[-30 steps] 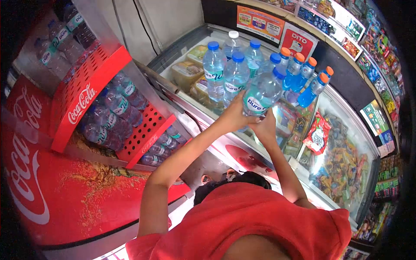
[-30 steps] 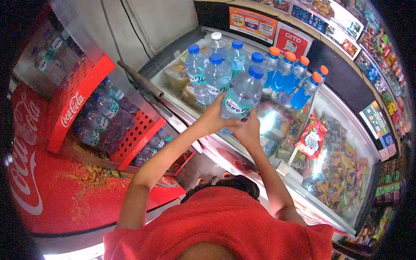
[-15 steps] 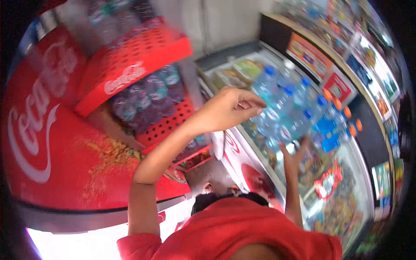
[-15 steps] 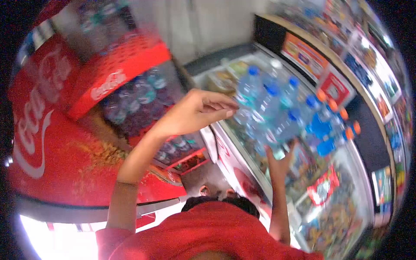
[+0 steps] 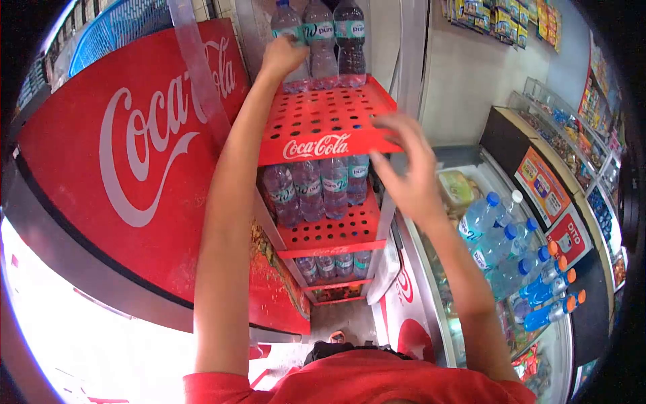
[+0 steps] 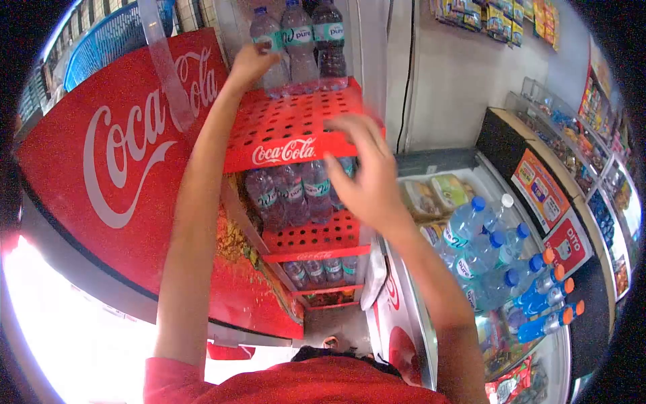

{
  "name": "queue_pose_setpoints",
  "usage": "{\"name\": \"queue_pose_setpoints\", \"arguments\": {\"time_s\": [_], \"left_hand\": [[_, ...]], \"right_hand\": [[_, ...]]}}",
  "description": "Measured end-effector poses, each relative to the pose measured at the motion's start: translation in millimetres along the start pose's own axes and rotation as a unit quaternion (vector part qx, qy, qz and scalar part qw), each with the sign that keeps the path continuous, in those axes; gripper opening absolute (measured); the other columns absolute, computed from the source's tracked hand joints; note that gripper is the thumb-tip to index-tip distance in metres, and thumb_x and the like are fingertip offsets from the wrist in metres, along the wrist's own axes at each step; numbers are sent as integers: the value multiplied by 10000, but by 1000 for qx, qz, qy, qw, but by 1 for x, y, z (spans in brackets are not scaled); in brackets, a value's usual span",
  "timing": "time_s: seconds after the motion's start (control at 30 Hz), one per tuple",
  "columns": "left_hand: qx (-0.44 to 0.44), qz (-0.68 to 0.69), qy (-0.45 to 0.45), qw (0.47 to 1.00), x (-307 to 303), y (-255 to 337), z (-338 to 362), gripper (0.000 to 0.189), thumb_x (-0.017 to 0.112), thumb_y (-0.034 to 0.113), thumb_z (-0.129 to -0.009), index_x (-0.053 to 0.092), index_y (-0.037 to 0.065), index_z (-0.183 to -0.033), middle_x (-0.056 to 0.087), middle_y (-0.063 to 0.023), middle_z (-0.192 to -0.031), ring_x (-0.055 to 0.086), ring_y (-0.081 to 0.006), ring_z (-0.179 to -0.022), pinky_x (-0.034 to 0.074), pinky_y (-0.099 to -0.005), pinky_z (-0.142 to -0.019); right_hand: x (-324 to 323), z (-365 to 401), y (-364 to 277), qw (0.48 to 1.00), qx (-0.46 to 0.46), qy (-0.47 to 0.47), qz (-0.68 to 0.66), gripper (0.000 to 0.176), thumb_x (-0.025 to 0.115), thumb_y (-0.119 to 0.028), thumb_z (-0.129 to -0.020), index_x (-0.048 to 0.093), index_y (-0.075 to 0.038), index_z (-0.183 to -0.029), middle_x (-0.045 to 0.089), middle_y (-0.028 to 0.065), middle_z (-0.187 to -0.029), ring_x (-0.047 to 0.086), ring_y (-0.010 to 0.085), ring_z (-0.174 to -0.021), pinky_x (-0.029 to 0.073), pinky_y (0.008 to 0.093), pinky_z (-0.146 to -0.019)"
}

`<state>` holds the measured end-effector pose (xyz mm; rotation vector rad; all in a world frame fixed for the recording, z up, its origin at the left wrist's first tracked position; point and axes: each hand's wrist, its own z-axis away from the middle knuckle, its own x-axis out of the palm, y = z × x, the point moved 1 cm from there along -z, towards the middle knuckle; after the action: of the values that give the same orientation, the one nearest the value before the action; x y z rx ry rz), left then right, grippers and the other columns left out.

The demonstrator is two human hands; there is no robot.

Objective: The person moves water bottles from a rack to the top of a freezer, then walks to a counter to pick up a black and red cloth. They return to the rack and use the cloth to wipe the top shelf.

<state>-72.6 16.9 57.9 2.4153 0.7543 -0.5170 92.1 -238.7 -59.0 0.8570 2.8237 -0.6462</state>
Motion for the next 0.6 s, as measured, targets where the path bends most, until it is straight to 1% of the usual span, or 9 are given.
{"name": "queue_pose_setpoints", "arguments": {"time_s": [0.03, 0.13, 0.17, 0.23, 0.27, 0.3, 0.37, 0.47, 0.6], "left_hand": [[-58, -41, -55, 996, 7, -15, -8, 463, 667, 325, -647, 658, -5, -971, 651, -206, -939, 632, -327, -904, 481, -382, -808], [-53, -102, -27, 993, 31, -52, -19, 535, 737, 310, -640, 619, -44, -1023, 655, -206, -903, 638, -279, -884, 486, -378, -775], [-46, -98, -22, 994, 30, -53, -27, 535, 737, 310, -640, 619, -44, -1023, 655, -206, -903, 638, -279, -884, 486, -378, -775], [-156, -60, -93, 982, 34, -59, -29, 624, 766, 277, -612, 566, -105, -1063, 615, -244, -1024, 606, -313, -973, 472, -391, -829], [-153, -60, -93, 982, 36, -61, -29, 624, 766, 277, -612, 566, -105, -1063, 615, -244, -1024, 606, -313, -973, 472, -391, -829], [-204, 28, -81, 975, 37, -64, -29, 658, 776, 261, -605, 541, -121, -1086, 584, -249, -1085, 586, -333, -1003, 467, -408, -846], [-252, 114, -65, 959, 42, -77, -34, 694, 786, 246, -598, 516, -138, -1110, 553, -254, -1146, 566, -353, -1034, 463, -425, -862], [-278, 222, 2, 935, 60, -97, -46, 709, 806, 199, -577, 510, -108, -1143, 511, -239, -1203, 537, -377, -1059, 467, -457, -857], [-253, 288, -33, 923, 82, -128, -68, 605, 780, 95, -594, 529, -68, -1119, 584, -186, -1078, 583, -340, -975, 477, -458, -834]], "right_hand": [[20, -26, 17, 999, 18, -2, -47, 393, 612, -87, -742, 532, -6, -1118, 558, 189, -1089, 539, 315, -1039, 425, 372, -892], [70, -103, 73, 996, 52, -20, -65, 520, 662, -171, -686, 513, 11, -1150, 574, 209, -1113, 552, 334, -1051, 436, 366, -880], [90, -129, 101, 990, 120, -19, -68, 565, 669, -192, -662, 507, 17, -1160, 579, 214, -1114, 553, 336, -1058, 432, 366, -886], [110, -159, 126, 972, 229, 1, -48, 604, 676, -208, -627, 514, 32, -1157, 591, 221, -1101, 559, 341, -1057, 430, 367, -891], [114, -169, 130, 963, 268, 18, -26, 599, 675, -203, -616, 528, 42, -1142, 599, 222, -1087, 564, 344, -1050, 430, 368, -890], [118, -180, 142, 963, 267, 20, -27, 599, 675, -203, -616, 528, 42, -1142, 599, 222, -1087, 564, 344, -1050, 430, 368, -890], [133, -195, 175, 948, 313, 5, -54, 504, 677, -132, -610, 552, 90, -1045, 619, 167, -890, 589, 217, -745, 454, 315, -619], [149, -204, 196, 948, 311, 39, -51, 426, 672, -118, -610, 588, 95, -968, 618, 141, -812, 562, 216, -643, 431, 332, -564], [161, -215, 217, 947, 312, 55, -43, 387, 669, -94, -597, 598, 102, -923, 622, 164, -826, 592, 233, -732, 449, 342, -616]]}}
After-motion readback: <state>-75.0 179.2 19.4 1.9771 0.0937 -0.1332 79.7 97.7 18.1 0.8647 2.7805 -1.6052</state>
